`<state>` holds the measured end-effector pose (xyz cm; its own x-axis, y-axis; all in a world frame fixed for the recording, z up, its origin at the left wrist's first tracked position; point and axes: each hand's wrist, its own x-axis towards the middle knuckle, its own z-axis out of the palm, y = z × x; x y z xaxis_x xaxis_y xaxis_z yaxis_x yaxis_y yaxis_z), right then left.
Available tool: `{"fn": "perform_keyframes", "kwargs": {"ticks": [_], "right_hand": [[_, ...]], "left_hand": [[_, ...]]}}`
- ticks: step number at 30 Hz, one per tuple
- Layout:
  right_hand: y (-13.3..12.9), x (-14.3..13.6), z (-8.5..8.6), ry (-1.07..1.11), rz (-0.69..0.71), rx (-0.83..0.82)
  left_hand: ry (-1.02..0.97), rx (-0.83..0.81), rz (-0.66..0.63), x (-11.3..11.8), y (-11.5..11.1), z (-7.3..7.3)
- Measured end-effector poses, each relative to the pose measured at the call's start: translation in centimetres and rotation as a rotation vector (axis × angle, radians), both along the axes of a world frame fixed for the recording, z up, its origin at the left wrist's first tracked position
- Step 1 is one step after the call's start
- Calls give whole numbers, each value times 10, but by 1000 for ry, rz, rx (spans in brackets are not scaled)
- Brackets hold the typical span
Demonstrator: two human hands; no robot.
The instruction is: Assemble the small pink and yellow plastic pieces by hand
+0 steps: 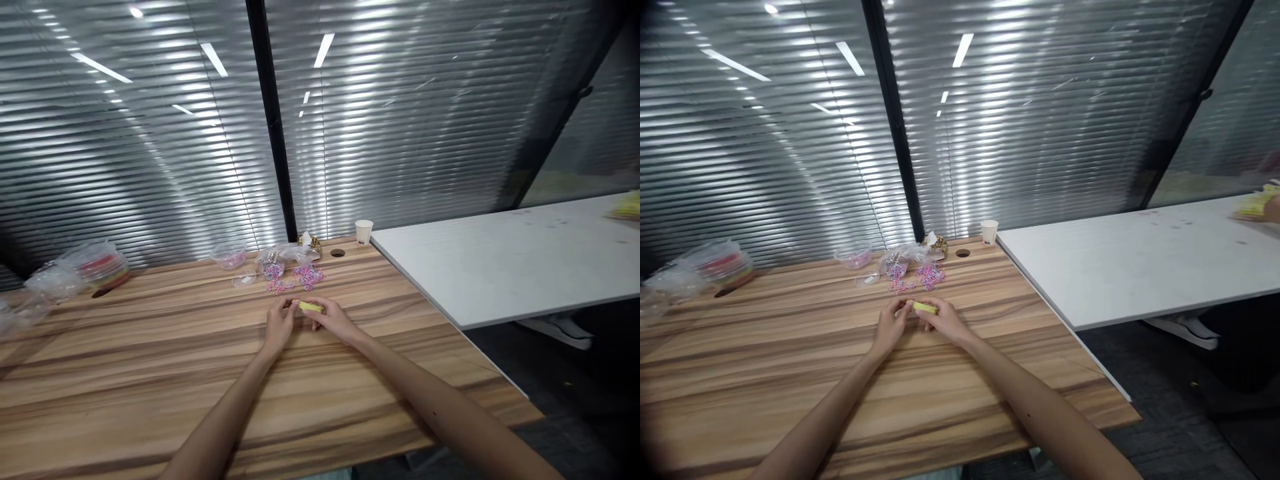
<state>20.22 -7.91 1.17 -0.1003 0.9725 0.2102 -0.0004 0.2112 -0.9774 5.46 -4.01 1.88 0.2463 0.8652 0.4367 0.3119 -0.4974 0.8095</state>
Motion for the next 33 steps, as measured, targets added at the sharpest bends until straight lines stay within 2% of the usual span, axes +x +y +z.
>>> {"fn": "perform_keyframes", "kwargs": {"ticks": [7, 15, 26, 30, 33], "right_hand": [[6, -1, -7, 133, -154, -23], [12, 3, -13, 149, -257, -33], [11, 5, -6, 162, -198, -62], [11, 6, -6, 227, -225, -85], [11, 6, -6, 244, -220, -82]], "left_hand": [[-165, -86, 118, -1, 7, -4], [-266, -140, 144, -2, 12, -11], [-252, -218, 50, 0, 6, -5], [-191, -231, -10, -1, 6, -5], [-80, -178, -40, -1, 4, -3]]}}
